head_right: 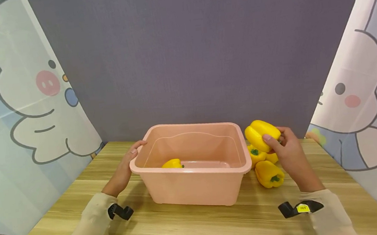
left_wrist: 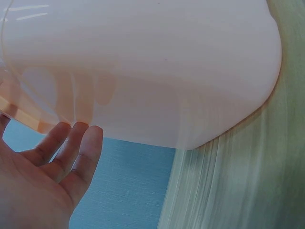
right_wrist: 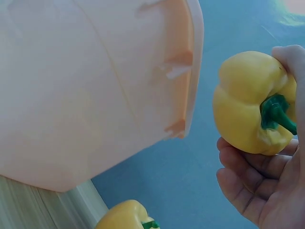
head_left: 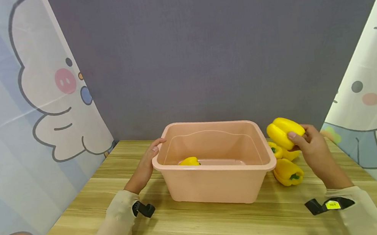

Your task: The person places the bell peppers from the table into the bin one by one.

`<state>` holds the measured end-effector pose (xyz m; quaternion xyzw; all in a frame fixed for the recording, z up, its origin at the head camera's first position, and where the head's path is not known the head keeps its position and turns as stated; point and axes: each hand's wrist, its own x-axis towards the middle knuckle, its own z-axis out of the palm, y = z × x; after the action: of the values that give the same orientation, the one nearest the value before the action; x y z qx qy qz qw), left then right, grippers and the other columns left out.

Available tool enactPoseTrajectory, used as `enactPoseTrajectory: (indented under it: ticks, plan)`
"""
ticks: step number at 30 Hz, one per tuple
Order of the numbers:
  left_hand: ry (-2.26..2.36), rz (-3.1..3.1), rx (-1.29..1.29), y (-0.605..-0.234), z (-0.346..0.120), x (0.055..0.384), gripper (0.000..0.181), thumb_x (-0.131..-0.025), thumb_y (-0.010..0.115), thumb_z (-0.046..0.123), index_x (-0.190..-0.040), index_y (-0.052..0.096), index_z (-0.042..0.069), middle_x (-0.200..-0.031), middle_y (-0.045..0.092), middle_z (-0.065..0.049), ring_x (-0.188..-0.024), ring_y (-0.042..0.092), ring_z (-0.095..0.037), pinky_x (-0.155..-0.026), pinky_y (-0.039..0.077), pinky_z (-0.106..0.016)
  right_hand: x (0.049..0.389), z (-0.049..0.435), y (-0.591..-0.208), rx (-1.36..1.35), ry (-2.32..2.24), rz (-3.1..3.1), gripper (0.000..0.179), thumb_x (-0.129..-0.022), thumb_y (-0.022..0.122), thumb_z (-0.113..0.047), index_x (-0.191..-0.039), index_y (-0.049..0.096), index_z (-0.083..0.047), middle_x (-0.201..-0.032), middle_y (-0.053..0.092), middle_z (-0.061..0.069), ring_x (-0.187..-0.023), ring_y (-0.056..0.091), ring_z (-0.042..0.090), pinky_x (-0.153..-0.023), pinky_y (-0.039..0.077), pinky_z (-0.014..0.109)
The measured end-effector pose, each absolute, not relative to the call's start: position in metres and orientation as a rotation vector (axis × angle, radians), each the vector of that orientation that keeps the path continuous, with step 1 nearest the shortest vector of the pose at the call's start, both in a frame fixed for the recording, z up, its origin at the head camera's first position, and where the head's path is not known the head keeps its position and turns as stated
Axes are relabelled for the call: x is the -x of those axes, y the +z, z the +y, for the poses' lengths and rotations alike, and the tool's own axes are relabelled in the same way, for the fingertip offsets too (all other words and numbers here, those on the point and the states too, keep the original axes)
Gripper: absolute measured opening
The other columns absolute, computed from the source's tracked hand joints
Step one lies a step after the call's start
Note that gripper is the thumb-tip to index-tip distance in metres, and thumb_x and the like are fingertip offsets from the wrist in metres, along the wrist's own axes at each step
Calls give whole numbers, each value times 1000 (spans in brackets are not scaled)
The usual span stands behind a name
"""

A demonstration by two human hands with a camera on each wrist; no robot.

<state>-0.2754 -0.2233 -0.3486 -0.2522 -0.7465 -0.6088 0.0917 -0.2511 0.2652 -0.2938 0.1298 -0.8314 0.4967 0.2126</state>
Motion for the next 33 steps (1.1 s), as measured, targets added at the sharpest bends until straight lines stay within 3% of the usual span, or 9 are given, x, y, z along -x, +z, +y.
enactPoseTrajectory:
  ticks: [11, 17, 25, 33]
  plan:
    - [-1812, -2206, 734, -348, -223, 274, 55, -108, 29, 44, -150, 38, 9, -159, 29, -7, -141, 31, -30, -109, 29, -57, 246, 250, -288, -391, 1395, -2299, 42, -106, 49, -29, -131, 36, 3, -114, 49, 13, -84, 57, 8, -74, 50, 15]
    - [-1802, -2207, 728, -348, -225, 274, 54, -108, 28, 43, -150, 38, 10, -159, 29, -7, -141, 31, -30, -108, 30, -56, 246, 244, -286, -418, 1410, -2295, 40, -106, 48, -29, -131, 37, -1, -116, 48, 12, -86, 58, 10, -75, 51, 16]
    - [-1788, -2216, 721, -349, -227, 273, 53, -109, 27, 41, -150, 37, 10, -159, 29, -6, -140, 33, -29, -106, 35, -46, 244, 233, -281, -440, 1440, -2306, 43, -107, 46, -31, -135, 34, 0, -119, 48, 14, -88, 59, 10, -77, 50, 15]
    - [-1828, -2210, 758, -349, -222, 277, 52, -109, 29, 41, -150, 38, 11, -158, 30, -6, -139, 34, -29, -102, 40, -34, 246, 232, -279, -496, 1485, -2206, 23, -107, 47, -26, -127, 42, -16, -110, 52, 4, -82, 58, 14, -74, 51, 18]
